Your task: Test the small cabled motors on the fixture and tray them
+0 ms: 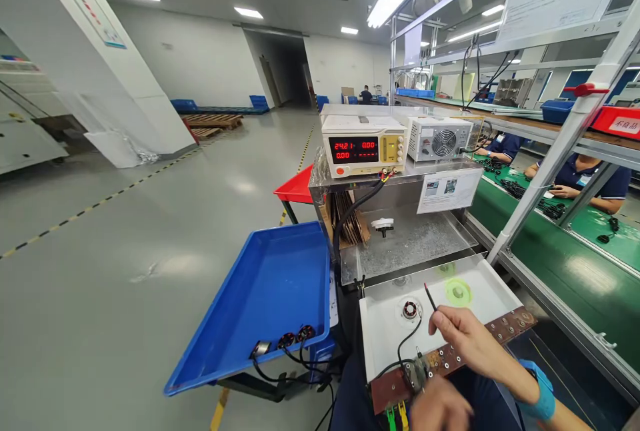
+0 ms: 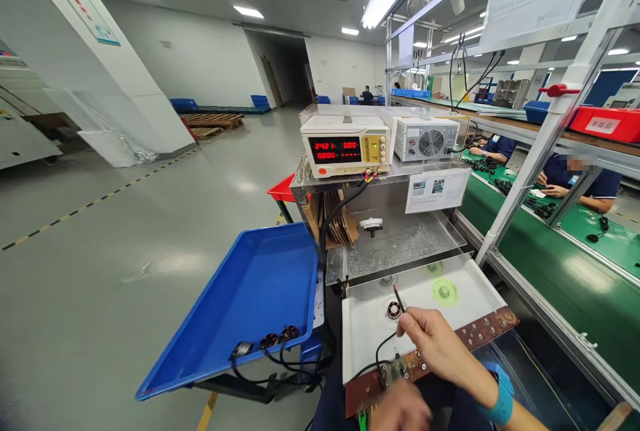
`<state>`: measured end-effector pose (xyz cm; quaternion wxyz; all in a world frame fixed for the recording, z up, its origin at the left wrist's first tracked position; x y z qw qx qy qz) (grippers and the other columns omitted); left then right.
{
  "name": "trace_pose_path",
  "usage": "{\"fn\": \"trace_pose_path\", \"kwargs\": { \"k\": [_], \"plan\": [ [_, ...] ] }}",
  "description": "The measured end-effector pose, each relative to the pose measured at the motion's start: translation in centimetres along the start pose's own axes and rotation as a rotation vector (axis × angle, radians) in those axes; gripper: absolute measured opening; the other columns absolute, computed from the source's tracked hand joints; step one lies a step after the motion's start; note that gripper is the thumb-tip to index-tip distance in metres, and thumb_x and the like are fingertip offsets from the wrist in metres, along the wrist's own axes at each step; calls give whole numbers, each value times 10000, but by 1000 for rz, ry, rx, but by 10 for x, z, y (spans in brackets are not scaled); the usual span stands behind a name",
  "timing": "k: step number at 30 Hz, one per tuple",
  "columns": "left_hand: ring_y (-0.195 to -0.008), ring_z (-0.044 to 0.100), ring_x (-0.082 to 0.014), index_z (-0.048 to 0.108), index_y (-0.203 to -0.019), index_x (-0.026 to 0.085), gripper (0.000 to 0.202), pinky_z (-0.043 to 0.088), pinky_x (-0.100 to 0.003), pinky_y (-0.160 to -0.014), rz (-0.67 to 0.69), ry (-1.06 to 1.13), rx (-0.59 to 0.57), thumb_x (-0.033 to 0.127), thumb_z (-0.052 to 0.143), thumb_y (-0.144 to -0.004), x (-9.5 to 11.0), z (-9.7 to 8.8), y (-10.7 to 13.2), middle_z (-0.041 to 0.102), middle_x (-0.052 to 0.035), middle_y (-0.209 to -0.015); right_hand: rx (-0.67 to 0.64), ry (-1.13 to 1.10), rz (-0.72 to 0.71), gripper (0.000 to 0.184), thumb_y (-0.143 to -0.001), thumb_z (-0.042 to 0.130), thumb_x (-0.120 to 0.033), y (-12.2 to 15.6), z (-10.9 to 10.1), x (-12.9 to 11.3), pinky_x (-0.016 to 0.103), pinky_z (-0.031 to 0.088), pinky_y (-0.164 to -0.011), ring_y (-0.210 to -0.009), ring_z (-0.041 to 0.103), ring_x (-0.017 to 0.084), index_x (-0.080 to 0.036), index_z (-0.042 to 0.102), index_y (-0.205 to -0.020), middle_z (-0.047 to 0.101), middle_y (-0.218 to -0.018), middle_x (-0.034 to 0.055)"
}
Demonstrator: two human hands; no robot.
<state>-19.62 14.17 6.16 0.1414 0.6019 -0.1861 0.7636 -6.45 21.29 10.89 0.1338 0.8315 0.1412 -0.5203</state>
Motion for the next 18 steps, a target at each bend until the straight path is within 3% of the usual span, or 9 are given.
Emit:
{"fn": "trace_pose_path", "kwargs": {
  "k": [3,5,10,18],
  "plan": [
    [-1045,663,-249,657,-1197,316,321,564,-423,-936,75,-135,419,519,578,-961,7,-38,0,707,-79,-1099,-91,26,33,590,-990,368,-697,20,21,5,246,265,-610,-652,328,107,-176,466,-729,379,-671,-32],
    [-997,684,-221,664,-1209,277,336,558,-353,-926,126,-255,583,480,619,-946,16,-56,0,719,-69,-1053,-137,45,39,595,-991,347,-702,30,34,8,252,252,-613,-656,326,110,-182,414,-710,370,-673,-30],
    [-761,683,-159,741,-944,210,224,558,-220,-688,108,-319,559,421,677,-907,22,-65,7,719,-38,-839,-217,89,105,598,-1001,304,-694,49,58,15,265,268,-655,-707,390,135,-182,461,-734,421,-709,-12],
    [-691,626,-148,700,-871,182,272,558,-232,-641,-34,-97,549,453,707,-881,-3,-64,22,665,-25,-759,-166,83,110,570,-1015,337,-644,58,77,14,267,255,-605,-620,366,115,-183,424,-691,436,-648,-18]
  ]
}}
Point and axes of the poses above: each hand's wrist, its own y-axis away from the middle knuckle, its own z-axis out of the palm, x = y × z, the point moved 2 cm from there along -y, towards the middle knuckle
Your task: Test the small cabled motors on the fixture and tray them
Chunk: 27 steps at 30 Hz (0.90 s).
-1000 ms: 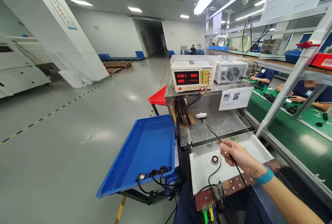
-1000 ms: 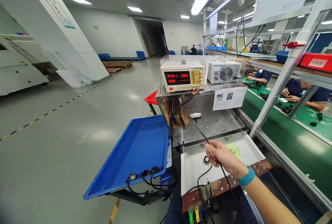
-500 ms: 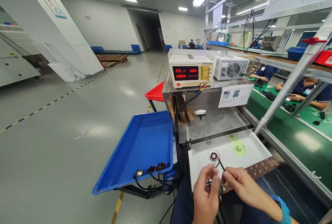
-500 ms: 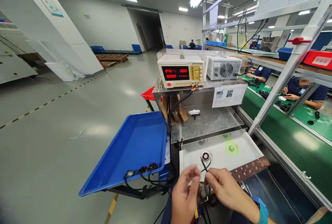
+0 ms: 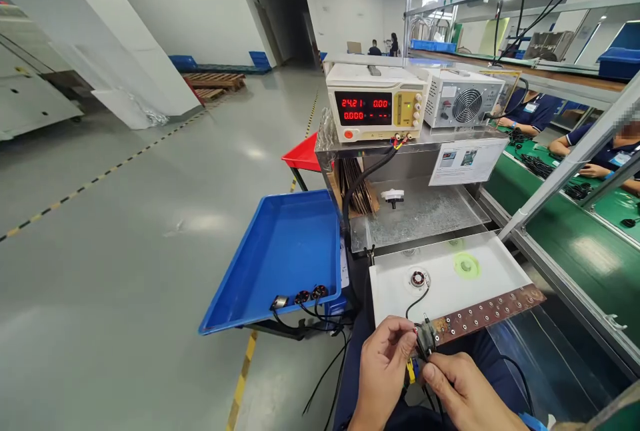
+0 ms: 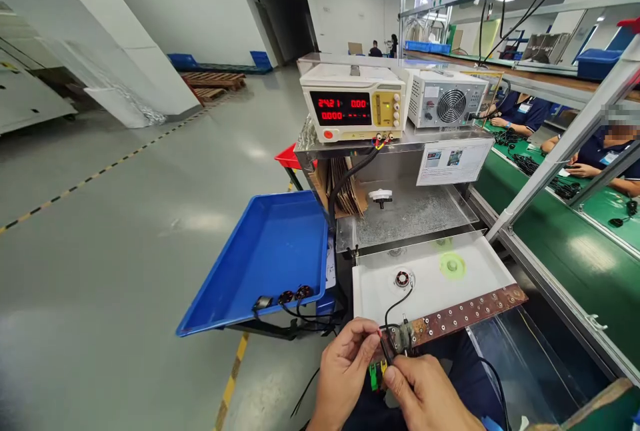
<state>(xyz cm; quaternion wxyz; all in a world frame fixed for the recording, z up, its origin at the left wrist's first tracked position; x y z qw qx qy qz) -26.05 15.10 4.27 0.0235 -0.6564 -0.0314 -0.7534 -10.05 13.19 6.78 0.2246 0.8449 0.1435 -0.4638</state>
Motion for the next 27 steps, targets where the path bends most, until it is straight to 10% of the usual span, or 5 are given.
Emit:
{"fn": "trace_pose_path", "kwargs": {
  "k": [11,20,27],
  "plan": [
    [-708,636,-149,645,-808,181,324,555,-237,-676,-4,39,398,491,681,-894,-35,13,40,645,-27,-765,389,-126,-105,299,-988,584,-403,6,18,16,265,532,-712,-787,654,188,-224,775,-1133,725,-916,82],
    [-863,672,-207,674,-1034,172,453,542,-299,-777,-285,-170,262,601,604,-905,-93,-40,67,731,-92,-980,320,736,-360,262,-1035,460,-179,4,31,31,310,347,-627,-723,524,179,-151,719,-1063,622,-788,48],
    [-952,681,-209,670,-1047,197,348,535,-334,-890,-210,-266,168,513,547,-969,-93,-40,66,714,-78,-1025,355,826,-385,262,-1046,411,-151,-1,48,38,324,267,-616,-720,462,173,-163,661,-970,568,-781,30]
  ]
}}
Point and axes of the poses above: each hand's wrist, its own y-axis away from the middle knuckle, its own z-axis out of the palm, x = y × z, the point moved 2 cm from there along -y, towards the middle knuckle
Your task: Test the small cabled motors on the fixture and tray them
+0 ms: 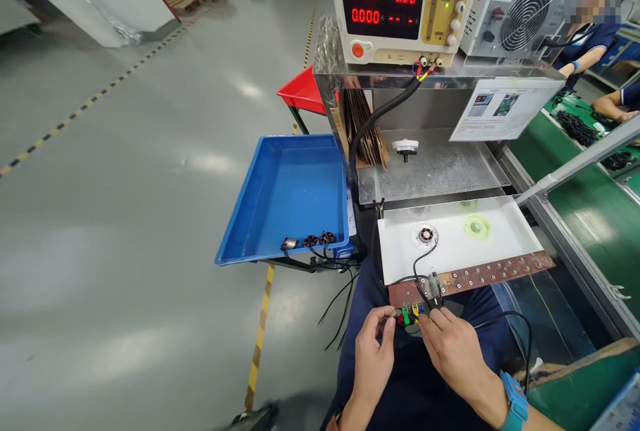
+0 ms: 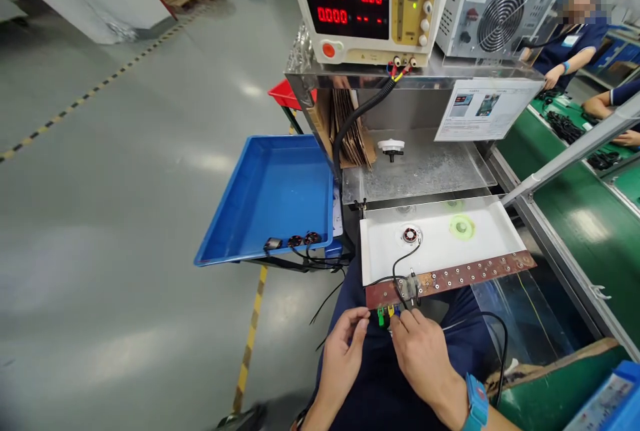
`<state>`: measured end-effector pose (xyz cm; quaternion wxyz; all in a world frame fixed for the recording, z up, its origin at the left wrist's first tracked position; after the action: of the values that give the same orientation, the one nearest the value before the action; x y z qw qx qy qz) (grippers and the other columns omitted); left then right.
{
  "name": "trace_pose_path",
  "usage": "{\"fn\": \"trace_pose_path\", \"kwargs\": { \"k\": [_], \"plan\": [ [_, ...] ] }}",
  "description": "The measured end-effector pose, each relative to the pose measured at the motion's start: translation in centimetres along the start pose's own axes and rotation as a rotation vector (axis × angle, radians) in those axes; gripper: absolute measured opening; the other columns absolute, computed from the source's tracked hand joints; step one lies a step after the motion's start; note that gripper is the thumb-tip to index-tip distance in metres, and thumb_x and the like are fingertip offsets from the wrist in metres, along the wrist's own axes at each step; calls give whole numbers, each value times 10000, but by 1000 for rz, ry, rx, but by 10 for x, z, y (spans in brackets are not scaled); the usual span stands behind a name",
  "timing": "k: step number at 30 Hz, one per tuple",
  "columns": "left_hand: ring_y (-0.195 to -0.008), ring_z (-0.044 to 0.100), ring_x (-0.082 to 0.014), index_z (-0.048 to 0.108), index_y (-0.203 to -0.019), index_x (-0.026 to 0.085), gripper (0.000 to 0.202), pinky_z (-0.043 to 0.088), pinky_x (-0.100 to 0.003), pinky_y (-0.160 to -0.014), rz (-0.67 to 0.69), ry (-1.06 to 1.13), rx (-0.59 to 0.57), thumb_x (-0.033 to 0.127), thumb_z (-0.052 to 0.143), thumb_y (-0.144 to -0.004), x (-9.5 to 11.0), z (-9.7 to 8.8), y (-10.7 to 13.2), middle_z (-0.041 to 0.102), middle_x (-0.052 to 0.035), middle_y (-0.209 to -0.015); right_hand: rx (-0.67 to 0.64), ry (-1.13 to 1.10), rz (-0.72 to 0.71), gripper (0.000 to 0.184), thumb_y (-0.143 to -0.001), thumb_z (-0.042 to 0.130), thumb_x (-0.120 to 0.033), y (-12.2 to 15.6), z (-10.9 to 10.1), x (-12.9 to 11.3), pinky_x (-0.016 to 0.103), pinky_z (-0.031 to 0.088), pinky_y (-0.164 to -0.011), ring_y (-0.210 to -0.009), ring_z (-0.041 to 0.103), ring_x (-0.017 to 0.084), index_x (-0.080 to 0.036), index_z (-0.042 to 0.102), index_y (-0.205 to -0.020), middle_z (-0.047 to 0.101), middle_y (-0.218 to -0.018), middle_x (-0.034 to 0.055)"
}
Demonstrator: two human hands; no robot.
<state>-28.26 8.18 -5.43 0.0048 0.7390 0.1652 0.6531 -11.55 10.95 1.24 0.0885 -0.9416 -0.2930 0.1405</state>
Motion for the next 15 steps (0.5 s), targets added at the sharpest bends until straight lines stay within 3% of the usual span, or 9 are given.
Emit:
{"fn": "trace_pose_path", "kwargs": {
  "k": [7,11,15],
  "plan": [
    [-994,676,-198,674,-1056,216,257,553,-325,-876,102,-50,-24,418,526,-997,0,6,3,693,-69,-1081,-64,26,1,181,-1002,481,-103,-1,6,1,326,247,-602,-712,464,171,-176,633,-935,573,-790,20],
    [-1026,670,-200,663,-1111,227,234,560,-341,-894,153,-104,-48,366,504,-1010,1,7,5,681,-72,-1125,-109,96,-10,103,-927,591,-76,-5,9,-8,320,277,-580,-704,498,176,-172,628,-928,585,-790,16],
    [-1092,655,-207,644,-1184,234,255,565,-369,-934,188,-167,-97,308,464,-1019,3,11,7,658,-81,-1184,-186,190,-12,145,-846,644,-32,-9,13,-19,312,326,-553,-720,549,200,-156,636,-920,617,-815,35]
  ]
}}
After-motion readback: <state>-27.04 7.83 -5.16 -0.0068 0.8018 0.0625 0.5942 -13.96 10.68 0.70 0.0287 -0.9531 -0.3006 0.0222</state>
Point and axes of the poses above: each hand's wrist, its own y-axis away from the middle knuckle, its own z-axis out of the palm, x = y × z, the point moved 2 cm from there along -y, towards the middle knuckle
